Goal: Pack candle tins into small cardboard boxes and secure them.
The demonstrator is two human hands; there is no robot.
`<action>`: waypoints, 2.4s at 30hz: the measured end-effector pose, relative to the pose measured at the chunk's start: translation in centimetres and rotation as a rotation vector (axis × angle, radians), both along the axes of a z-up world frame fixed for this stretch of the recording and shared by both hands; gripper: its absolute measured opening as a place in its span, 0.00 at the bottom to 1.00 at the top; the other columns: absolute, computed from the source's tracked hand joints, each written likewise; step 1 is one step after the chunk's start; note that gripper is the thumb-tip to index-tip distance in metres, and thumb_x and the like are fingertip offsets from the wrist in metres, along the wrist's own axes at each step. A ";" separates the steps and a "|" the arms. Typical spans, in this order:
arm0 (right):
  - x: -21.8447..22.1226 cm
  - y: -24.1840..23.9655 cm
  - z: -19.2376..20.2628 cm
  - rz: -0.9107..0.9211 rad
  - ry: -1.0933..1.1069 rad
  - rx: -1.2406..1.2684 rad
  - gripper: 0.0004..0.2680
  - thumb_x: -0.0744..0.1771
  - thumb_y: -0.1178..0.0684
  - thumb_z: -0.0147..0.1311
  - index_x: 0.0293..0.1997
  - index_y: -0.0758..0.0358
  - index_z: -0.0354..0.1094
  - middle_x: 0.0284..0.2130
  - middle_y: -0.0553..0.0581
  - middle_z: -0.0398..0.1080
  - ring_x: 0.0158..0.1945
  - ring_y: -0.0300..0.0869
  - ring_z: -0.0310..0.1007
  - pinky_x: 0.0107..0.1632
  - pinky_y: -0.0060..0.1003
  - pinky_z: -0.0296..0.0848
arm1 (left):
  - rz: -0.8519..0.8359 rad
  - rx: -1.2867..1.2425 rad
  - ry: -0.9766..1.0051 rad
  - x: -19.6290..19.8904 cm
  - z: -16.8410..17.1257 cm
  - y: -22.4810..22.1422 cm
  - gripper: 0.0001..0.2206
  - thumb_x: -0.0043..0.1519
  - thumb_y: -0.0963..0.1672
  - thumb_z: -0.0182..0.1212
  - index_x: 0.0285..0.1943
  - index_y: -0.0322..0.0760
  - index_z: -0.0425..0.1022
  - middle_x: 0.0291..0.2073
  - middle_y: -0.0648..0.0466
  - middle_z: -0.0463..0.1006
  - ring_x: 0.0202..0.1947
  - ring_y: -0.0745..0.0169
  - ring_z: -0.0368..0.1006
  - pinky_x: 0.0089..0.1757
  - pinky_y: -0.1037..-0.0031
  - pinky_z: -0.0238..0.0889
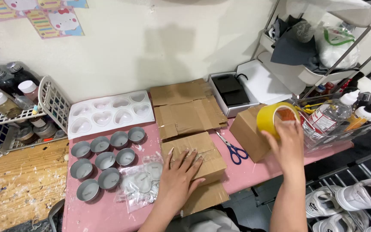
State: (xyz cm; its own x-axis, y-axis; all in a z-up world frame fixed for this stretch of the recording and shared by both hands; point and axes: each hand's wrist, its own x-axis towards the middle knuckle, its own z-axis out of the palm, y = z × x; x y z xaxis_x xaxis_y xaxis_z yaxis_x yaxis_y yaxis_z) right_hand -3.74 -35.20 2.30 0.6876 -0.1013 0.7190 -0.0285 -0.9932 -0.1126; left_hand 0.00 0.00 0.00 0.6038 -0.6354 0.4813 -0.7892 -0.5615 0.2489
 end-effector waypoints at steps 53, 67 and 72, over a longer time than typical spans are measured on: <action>0.4 19.0 2.9 1.083 0.415 0.244 0.21 0.64 0.62 0.58 0.65 0.56 0.69 0.62 0.50 0.72 0.71 0.45 0.66 0.78 0.56 0.41 | 0.119 -0.534 1.036 -0.4 -6.9 7.8 0.19 0.68 0.45 0.51 0.68 0.36 0.64 0.56 0.40 0.78 0.56 0.51 0.74 0.56 0.68 0.66; -4.4 14.7 2.0 0.414 0.144 0.247 0.31 0.52 0.47 0.73 0.60 0.55 0.67 0.64 0.66 0.58 0.70 0.62 0.52 0.67 0.57 0.56 | -0.340 -0.298 0.030 1.0 -3.1 5.8 0.18 0.47 0.38 0.69 0.41 0.43 0.65 0.53 0.58 0.81 0.65 0.53 0.72 0.69 0.45 0.49; -4.6 13.8 -0.5 0.298 0.223 0.680 0.42 0.48 0.50 0.76 0.69 0.56 0.55 0.68 0.68 0.49 0.71 0.58 0.53 0.65 0.51 0.62 | -0.168 -0.272 -0.081 -1.2 -2.9 3.6 0.13 0.51 0.41 0.74 0.41 0.47 0.75 0.39 0.63 0.77 0.47 0.65 0.73 0.56 0.60 0.59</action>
